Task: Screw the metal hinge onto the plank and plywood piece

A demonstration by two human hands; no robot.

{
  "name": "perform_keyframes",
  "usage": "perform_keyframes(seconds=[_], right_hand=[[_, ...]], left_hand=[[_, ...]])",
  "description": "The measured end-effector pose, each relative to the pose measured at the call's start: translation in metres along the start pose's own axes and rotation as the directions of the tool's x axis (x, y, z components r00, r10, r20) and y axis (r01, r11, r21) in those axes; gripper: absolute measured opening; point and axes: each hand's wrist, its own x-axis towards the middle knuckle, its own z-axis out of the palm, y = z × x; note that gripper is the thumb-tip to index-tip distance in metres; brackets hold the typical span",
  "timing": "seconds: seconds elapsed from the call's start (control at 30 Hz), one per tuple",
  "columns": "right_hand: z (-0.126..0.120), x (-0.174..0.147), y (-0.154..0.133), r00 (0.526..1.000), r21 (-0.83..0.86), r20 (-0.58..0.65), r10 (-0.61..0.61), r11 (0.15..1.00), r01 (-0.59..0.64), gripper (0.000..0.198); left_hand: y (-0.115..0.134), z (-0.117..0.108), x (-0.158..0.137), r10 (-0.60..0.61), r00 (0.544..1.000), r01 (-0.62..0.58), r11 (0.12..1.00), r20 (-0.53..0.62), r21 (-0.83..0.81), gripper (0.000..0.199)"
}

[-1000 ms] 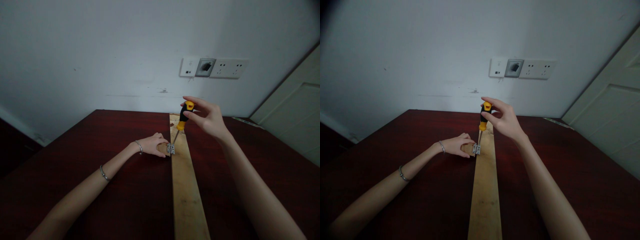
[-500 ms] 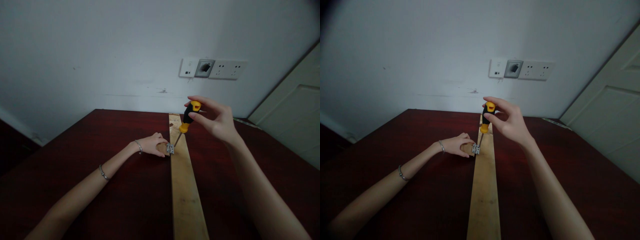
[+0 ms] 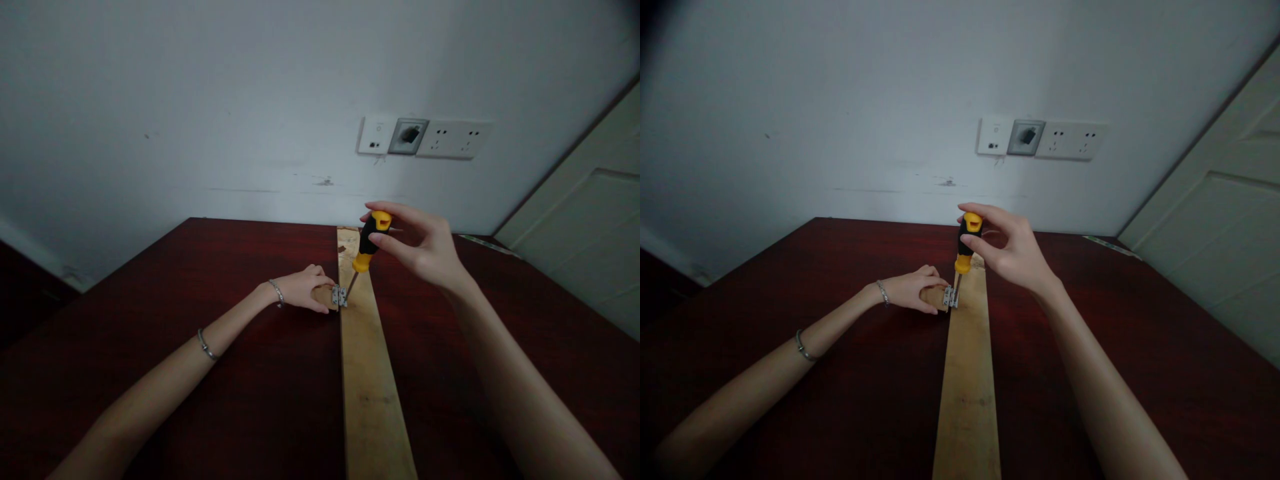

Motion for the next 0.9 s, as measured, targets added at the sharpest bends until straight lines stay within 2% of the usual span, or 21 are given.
perform_keyframes(seconds=[0.6,0.9], right_hand=[[0.0011,-0.0001,0.004,1.0,-0.009,0.021,0.013,1.0,-0.013,0.039],[0.0032,0.0013,0.0019,0.997,-0.166,0.039,-0.07,0.983,0.076,0.038]], left_hand=[[0.0011,-0.001,0.0003,-0.001,1.0,0.0,1.0,0.012,0.017,0.066],[0.0002,-0.0003,-0.0005,0.012,1.0,-0.012,1.0,-0.009,0.001,0.063]])
